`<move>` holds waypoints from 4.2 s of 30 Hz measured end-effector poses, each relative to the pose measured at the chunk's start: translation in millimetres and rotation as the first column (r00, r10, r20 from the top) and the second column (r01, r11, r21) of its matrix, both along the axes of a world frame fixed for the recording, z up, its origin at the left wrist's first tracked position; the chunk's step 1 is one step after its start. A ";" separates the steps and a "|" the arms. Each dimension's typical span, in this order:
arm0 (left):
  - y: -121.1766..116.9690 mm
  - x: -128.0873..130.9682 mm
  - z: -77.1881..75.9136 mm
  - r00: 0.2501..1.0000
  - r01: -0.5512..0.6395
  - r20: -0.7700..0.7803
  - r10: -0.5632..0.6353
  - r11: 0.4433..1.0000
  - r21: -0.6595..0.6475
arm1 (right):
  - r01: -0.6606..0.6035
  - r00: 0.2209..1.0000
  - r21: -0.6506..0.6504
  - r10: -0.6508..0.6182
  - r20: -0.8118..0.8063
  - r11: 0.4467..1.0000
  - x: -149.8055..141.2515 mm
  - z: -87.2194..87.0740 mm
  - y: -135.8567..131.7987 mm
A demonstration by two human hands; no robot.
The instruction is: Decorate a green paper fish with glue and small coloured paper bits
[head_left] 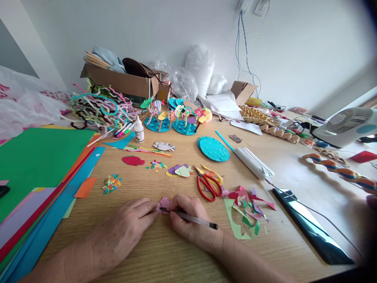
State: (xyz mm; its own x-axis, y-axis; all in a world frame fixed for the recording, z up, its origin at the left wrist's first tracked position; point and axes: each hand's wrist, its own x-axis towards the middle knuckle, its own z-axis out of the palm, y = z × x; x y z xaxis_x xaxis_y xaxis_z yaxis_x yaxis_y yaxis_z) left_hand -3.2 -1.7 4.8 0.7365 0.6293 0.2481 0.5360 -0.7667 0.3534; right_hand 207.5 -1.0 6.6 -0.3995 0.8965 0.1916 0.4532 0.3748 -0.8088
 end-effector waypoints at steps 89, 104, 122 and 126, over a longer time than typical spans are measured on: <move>0.3 1.0 2.4 0.995 0.008 -0.097 -0.001 0.997 0.073 | -0.013 1.000 0.026 0.013 -0.008 1.000 0.1 -2.0 0.1; 1.0 1.1 3.1 0.998 0.011 -0.059 -0.005 0.995 0.101 | -0.019 1.000 0.024 0.019 0.012 1.000 1.0 -3.2 0.4; 1.0 0.3 -0.7 0.998 0.004 -0.060 -0.002 1.000 0.031 | -0.003 1.000 0.014 0.003 0.022 1.000 0.4 -0.1 0.3; 0.8 0.5 -0.3 0.998 0.006 -0.069 -0.005 1.000 0.016 | -0.005 1.000 0.024 0.004 0.018 1.000 0.3 -0.8 0.4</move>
